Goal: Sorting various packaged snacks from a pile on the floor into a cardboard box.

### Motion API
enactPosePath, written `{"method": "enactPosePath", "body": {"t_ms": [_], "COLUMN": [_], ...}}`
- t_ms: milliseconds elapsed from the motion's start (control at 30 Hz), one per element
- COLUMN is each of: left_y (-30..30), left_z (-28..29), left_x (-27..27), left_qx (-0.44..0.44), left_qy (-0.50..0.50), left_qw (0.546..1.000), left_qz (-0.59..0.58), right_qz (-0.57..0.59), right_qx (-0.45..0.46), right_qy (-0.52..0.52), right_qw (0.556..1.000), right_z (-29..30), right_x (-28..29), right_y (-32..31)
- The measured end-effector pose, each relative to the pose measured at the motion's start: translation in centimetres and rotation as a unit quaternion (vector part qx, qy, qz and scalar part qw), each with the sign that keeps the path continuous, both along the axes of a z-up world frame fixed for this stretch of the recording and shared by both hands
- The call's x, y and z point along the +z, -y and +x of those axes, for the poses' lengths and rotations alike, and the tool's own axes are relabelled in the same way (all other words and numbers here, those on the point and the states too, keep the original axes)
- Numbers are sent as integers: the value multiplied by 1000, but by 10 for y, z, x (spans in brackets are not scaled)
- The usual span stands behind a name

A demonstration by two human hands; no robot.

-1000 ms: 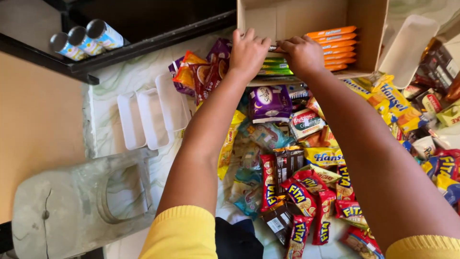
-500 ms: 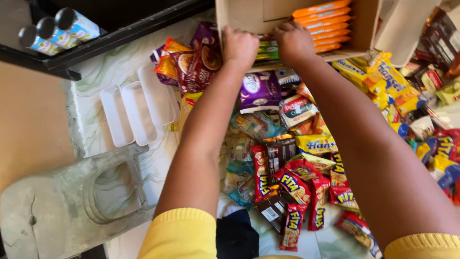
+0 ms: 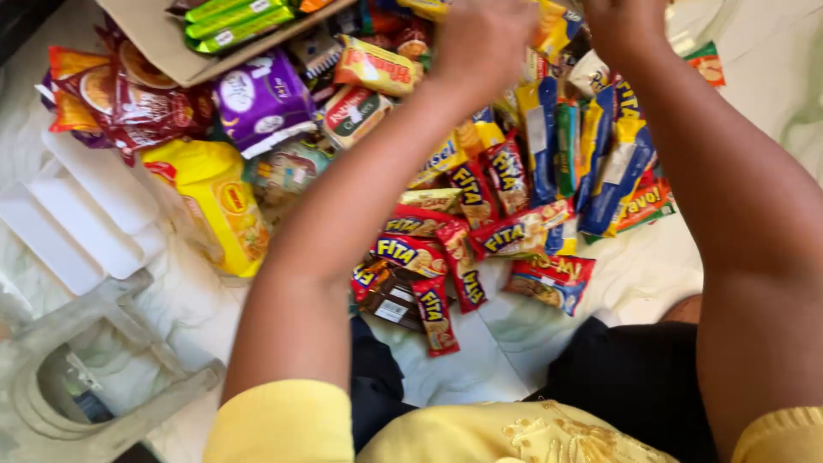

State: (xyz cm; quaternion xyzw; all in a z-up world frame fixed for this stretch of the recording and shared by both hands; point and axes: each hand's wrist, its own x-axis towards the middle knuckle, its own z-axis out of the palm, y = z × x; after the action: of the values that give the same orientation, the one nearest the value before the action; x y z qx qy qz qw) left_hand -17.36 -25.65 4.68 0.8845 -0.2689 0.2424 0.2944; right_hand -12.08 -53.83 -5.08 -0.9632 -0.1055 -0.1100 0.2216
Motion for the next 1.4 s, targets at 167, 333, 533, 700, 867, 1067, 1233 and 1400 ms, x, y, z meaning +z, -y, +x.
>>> {"method": "enactPosePath", "body": {"t_ms": [167, 333, 533, 700, 867, 1067, 1233, 1400], "left_y": [120, 97, 78, 93, 100, 89, 49, 21], "left_z": [-22, -48, -78, -70, -46, -62, -72, -78], "left_x": [-85, -50, -15, 6, -43, -98, -70, -41], "left_qx": [-131, -131, -131, -136, -52, 40, 82, 122], "left_qy": [-139, -343, -345, -393, -437, -310, -288, -252], "left_qw": [965, 855, 810, 727, 754, 816, 822, 829], "left_qz": [181, 367, 455, 546, 488, 486, 485, 483], "right_qz": [135, 33, 30, 208, 249, 158, 125, -56], "right_qx": [-21, 41, 29, 15, -34, -17, 7, -22], "right_qy": [-139, -188, -257, -341, -258, -258, -240, -185], "right_qw": [981, 981, 965, 917, 933, 953, 962, 981], "right_z": [-56, -58, -76, -89, -98, -107, -109, -111], "right_x": [1, -39, -16, -42, -75, -35, -26, 11], "right_y": [81, 96, 60, 77, 91, 49, 25, 14]}}
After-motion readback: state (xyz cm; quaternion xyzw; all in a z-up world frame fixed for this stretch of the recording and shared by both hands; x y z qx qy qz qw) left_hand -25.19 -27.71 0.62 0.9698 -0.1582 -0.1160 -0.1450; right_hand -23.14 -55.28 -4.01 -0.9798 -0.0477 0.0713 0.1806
